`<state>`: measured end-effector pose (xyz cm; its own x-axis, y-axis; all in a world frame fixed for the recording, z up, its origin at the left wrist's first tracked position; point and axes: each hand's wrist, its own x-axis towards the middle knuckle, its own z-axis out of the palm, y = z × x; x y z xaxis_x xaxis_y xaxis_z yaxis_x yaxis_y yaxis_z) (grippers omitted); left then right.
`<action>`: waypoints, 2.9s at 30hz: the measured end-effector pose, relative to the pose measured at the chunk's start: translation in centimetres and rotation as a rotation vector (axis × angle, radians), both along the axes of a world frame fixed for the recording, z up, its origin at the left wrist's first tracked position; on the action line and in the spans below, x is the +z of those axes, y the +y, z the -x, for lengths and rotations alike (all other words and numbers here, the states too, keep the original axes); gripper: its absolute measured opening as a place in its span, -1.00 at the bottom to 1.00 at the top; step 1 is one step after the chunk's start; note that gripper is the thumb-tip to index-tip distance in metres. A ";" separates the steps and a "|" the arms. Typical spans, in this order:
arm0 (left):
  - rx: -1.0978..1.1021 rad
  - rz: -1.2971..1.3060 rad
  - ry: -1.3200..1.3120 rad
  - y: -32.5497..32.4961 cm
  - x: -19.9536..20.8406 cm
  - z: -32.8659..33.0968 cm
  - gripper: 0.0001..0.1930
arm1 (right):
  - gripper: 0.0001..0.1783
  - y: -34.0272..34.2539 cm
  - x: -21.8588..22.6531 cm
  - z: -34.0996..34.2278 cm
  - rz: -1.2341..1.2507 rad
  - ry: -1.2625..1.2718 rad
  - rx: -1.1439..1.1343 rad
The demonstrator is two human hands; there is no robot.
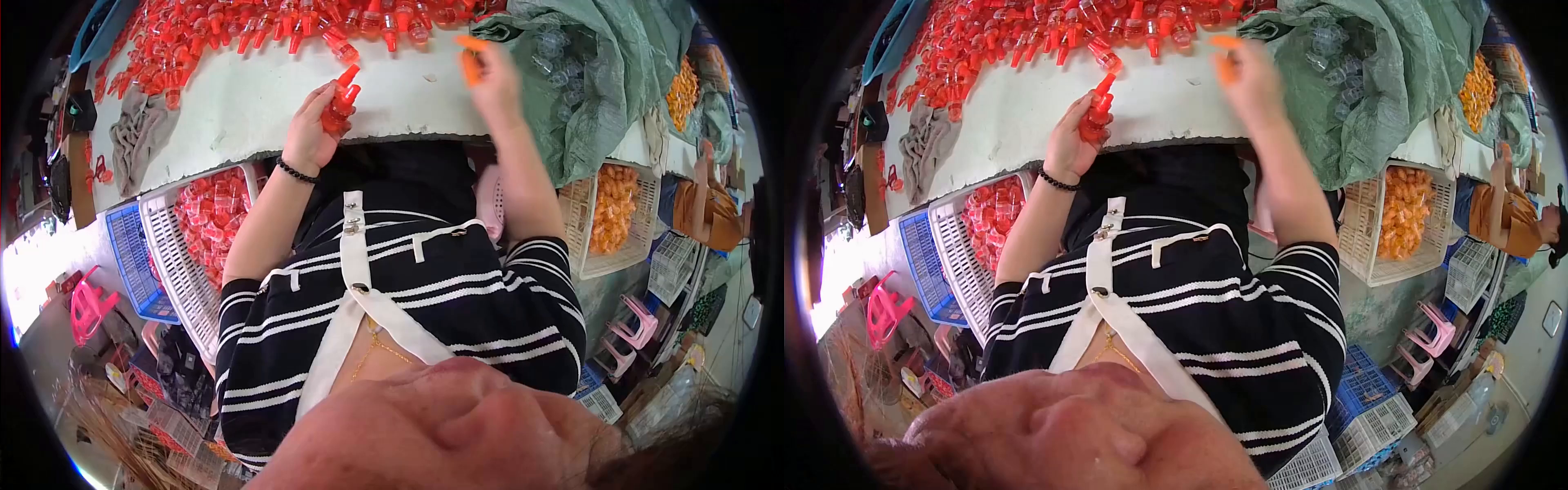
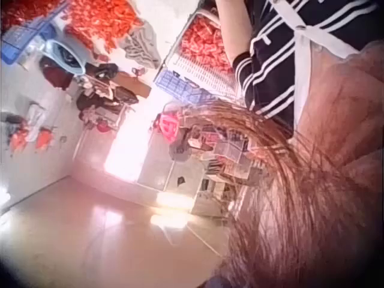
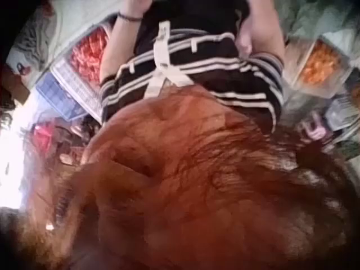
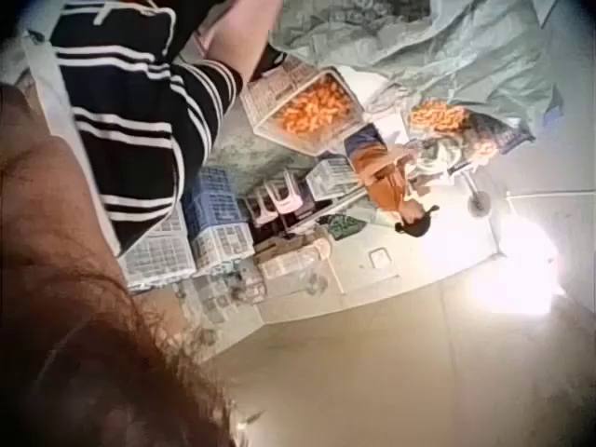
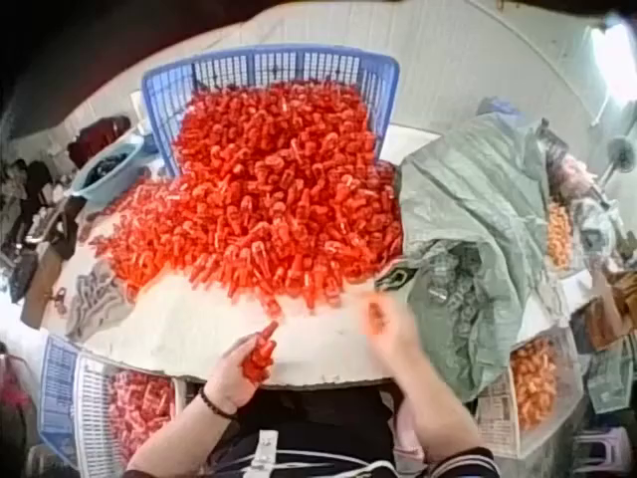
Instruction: Packaging small red plastic components into bags at a factory workstation.
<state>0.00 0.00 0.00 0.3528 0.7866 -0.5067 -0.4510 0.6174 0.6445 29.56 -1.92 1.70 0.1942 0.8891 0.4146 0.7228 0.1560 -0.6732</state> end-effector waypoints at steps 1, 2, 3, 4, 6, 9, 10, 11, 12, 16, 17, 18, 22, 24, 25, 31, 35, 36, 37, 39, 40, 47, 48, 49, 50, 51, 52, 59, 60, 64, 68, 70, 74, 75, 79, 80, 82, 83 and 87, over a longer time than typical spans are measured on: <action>0.001 0.001 -0.021 -0.1 -0.2 0.7 -0.63 | -0.73 0.2 1.0 -2.5 -0.006 -0.184 -0.124; -0.020 -0.001 -0.056 0.0 -0.2 0.6 -0.64 | -0.72 0.0 0.8 -5.7 0.023 -0.368 -0.237; -0.040 -0.002 -0.089 0.1 -0.1 0.5 -0.65 | -0.71 -0.1 0.3 -8.7 0.053 -0.552 -0.350; -0.039 -0.005 -0.085 0.2 0.1 0.5 -0.65 | -0.70 -0.2 -0.6 -11.1 0.152 -0.625 -0.380; -0.126 -0.013 -0.007 -0.3 1.1 0.1 -0.66 | -0.69 -0.6 -1.8 -13.7 0.250 -0.698 -0.388; -0.168 -0.028 0.056 -0.9 2.2 -0.9 -0.67 | -0.65 -0.5 -2.9 -14.6 0.291 -0.808 -0.398; -0.178 -0.038 0.074 -1.0 2.5 -1.2 -0.67 | -0.65 -0.1 -2.9 -14.1 0.285 -0.803 -0.384; -0.189 -0.048 0.093 -1.1 2.8 -1.4 -0.67 | -0.64 0.1 -2.8 -13.5 0.241 -0.750 -0.381; -0.176 -0.045 0.101 -1.1 3.1 -1.4 -0.67 | -0.63 0.2 -2.4 -12.9 0.200 -0.697 -0.376; -0.245 -0.113 0.154 -1.0 3.7 -1.4 -0.67 | -0.60 -0.7 0.3 -5.8 0.073 0.256 -0.208; -0.267 -0.116 0.140 -1.0 3.5 -1.1 -0.66 | -0.59 -1.0 1.3 -2.8 0.054 0.474 0.002; -0.289 -0.120 0.127 -0.9 3.2 -0.9 -0.65 | -0.58 -1.2 1.9 -0.2 0.033 0.689 0.215; -0.342 -0.096 0.039 -1.2 3.6 -1.4 -0.61 | -0.57 -2.0 1.5 4.8 0.217 0.833 0.504; -0.338 -0.082 0.011 -1.3 3.8 -1.3 -0.60 | -0.56 -2.3 2.5 6.0 0.297 0.884 0.603; -0.330 -0.068 0.022 -1.4 3.9 -1.3 -0.58 | -0.56 -2.4 2.9 6.4 0.294 0.813 0.615; -0.323 -0.055 0.047 -1.2 4.1 -0.7 -0.49 | -0.57 -1.7 3.9 6.9 0.084 0.330 0.637; -0.368 -0.024 0.089 -1.4 4.2 -0.8 -0.48 | -0.57 -1.5 4.1 7.1 0.134 0.329 0.629; -0.368 -0.024 0.089 -1.4 4.3 -0.9 -0.48 | -0.57 -1.4 4.0 7.0 0.134 0.330 0.629; -0.348 -0.028 0.090 -1.4 4.5 -1.1 -0.49 | -0.57 -1.4 3.7 7.0 0.140 0.327 0.648; -0.306 -0.037 0.090 -1.6 4.7 -1.3 -0.51 | -0.58 -1.4 3.2 6.9 0.152 0.321 0.689; -0.307 -0.037 0.091 -1.7 4.7 -1.5 -0.51 | -0.58 -1.4 3.1 7.0 0.152 0.322 0.687; -0.193 -1.625 1.128 -2.5 5.0 -2.1 -0.59 | -0.80 -1.9 0.0 7.0 0.609 1.049 0.526; -0.198 -1.631 1.115 -2.7 5.0 -2.1 -0.59 | -0.80 -2.0 -0.4 6.7 0.604 1.049 0.514; -0.235 -1.612 1.128 -2.9 4.9 -2.1 -0.58 | -0.80 -2.1 -0.8 6.6 0.670 1.057 0.506; -0.273 -1.595 1.139 -3.0 4.8 -2.1 -0.57 | -0.80 -2.2 -1.1 6.5 0.734 1.065 0.495; -0.311 -1.578 1.148 -3.0 4.6 -2.2 -0.55 | -0.80 -2.2 -1.2 6.2 0.798 1.073 0.482; -0.317 -1.588 1.132 -2.9 4.5 -2.3 -0.55 | -0.80 -2.3 -1.1 6.0 0.790 1.073 0.466; -0.173 -0.383 0.556 -1.1 3.0 -2.2 -0.68 | -0.66 -1.1 1.6 0.2 0.377 0.432 0.123; -0.168 -0.382 0.559 -0.9 2.9 -1.6 -0.68 | -0.63 -0.9 2.3 -1.1 0.256 0.170 -0.080; -0.008 -0.101 0.182 0.0 2.5 -0.5 -0.67 | -0.48 -1.2 -0.2 -13.7 0.416 -0.502 -0.661; -0.006 -0.044 0.090 -0.3 2.1 -0.3 -0.67 | -0.44 -0.7 -1.7 -17.2 0.732 -0.563 -0.744; -0.046 -0.003 0.134 -0.5 2.4 -0.8 -0.66 | -0.49 -0.5 -2.0 -17.1 0.768 -0.610 -0.654; -0.057 -0.041 0.248 -0.4 3.0 -1.3 -0.64 | -0.56 -0.2 -1.0 -13.9 0.462 -0.565 -0.446; -0.064 -0.069 0.288 -0.3 3.1 -1.4 -0.63 | -0.59 -0.4 -0.2 -12.8 0.307 -0.527 -0.376; -0.023 -0.184 0.390 -0.2 3.2 -1.1 -0.60 | -0.55 -1.1 2.7 -1.2 0.146 0.203 0.132; -0.025 -0.183 0.410 -0.1 3.4 -1.5 -0.60 | -0.55 -1.7 2.9 0.6 0.166 0.196 0.276; -0.020 -0.221 0.425 0.0 3.3 -1.6 -0.58 | -0.56 -2.4 4.2 4.8 0.191 0.147 0.487; -0.019 -0.241 0.432 0.1 3.3 -1.6 -0.58 | -0.56 -2.6 4.7 6.3 0.195 0.125 0.549; -0.006 -0.275 0.463 0.0 3.3 -1.8 -0.57 | -0.54 -2.2 3.8 9.6 0.136 0.194 0.657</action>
<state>1.79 -0.03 3.29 0.1457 0.9109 -0.3862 -0.0784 0.3997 0.9133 20.00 -4.10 5.49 -0.3423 0.8891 0.3039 0.3726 0.4253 -0.8248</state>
